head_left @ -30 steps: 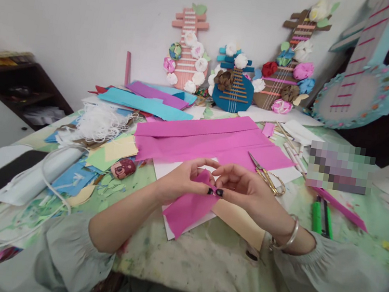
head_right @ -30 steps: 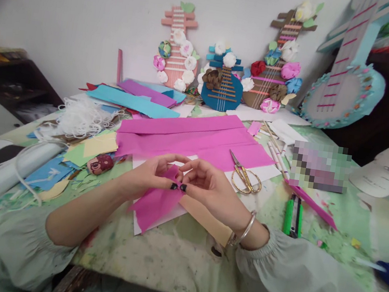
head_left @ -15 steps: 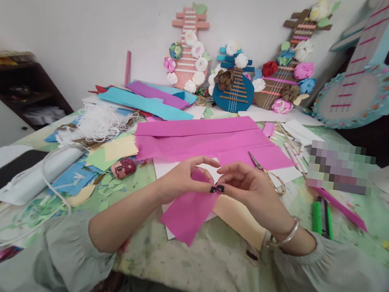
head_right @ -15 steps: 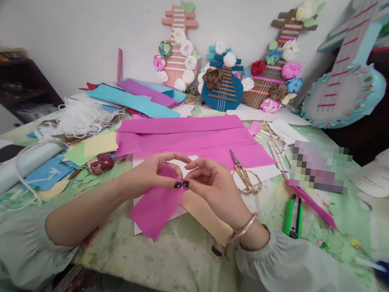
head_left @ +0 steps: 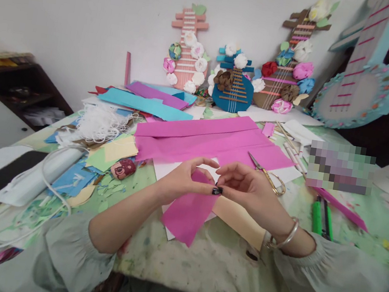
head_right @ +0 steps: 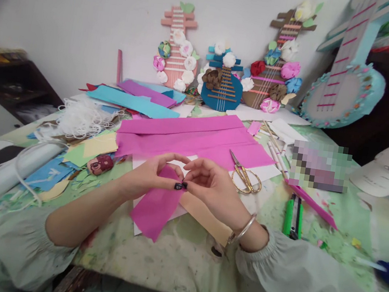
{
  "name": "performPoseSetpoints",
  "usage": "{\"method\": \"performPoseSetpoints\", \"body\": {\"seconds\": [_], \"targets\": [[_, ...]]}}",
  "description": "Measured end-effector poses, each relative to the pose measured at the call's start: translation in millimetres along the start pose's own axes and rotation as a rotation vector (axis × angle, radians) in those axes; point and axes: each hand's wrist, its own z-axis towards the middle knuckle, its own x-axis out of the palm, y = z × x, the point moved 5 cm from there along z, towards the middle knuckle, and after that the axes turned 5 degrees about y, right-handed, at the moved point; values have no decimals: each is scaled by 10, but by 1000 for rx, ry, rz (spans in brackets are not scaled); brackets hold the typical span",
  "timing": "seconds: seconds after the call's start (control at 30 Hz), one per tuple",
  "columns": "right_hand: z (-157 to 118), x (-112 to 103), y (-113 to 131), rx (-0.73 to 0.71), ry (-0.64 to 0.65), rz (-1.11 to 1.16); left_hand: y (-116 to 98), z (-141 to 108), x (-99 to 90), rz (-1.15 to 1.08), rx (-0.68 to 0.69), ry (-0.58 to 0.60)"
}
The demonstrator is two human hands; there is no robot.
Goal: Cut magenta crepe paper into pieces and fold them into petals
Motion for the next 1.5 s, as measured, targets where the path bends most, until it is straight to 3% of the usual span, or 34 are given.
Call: {"method": "performPoseSetpoints", "body": {"seconds": [0.47, 0.6, 0.83, 1.0, 1.13, 1.23, 1.33, 1.43, 1.5], "targets": [[6, -62, -8, 4, -21, -27, 32, 17, -12, -16, -28, 2], [6, -80, 3, -12, -77, -65, 25, 17, -40, -29, -7, -40], [9, -46, -76, 27, -48, -87, 22, 22, -105, -20, 0, -131], [34, -152, -81, -25, -130, -139, 4, 28, -133, -101, -4, -109], [23, -276, 14, -121, -274, -297, 5, 53, -197, -126, 22, -104], [-56, -274, 143, -272, -379, -418, -56, 40, -246, -77, 135, -176], [-201, -146, 329, -565, -446, -684, -224, -23, -250, 74, 341, -236], [-331, 42, 457, -867, -396, -905, -468, -140, -218, 287, 649, -242], [-373, 119, 491, -988, -348, -964, -605, -243, -211, 455, 841, -267]]}}
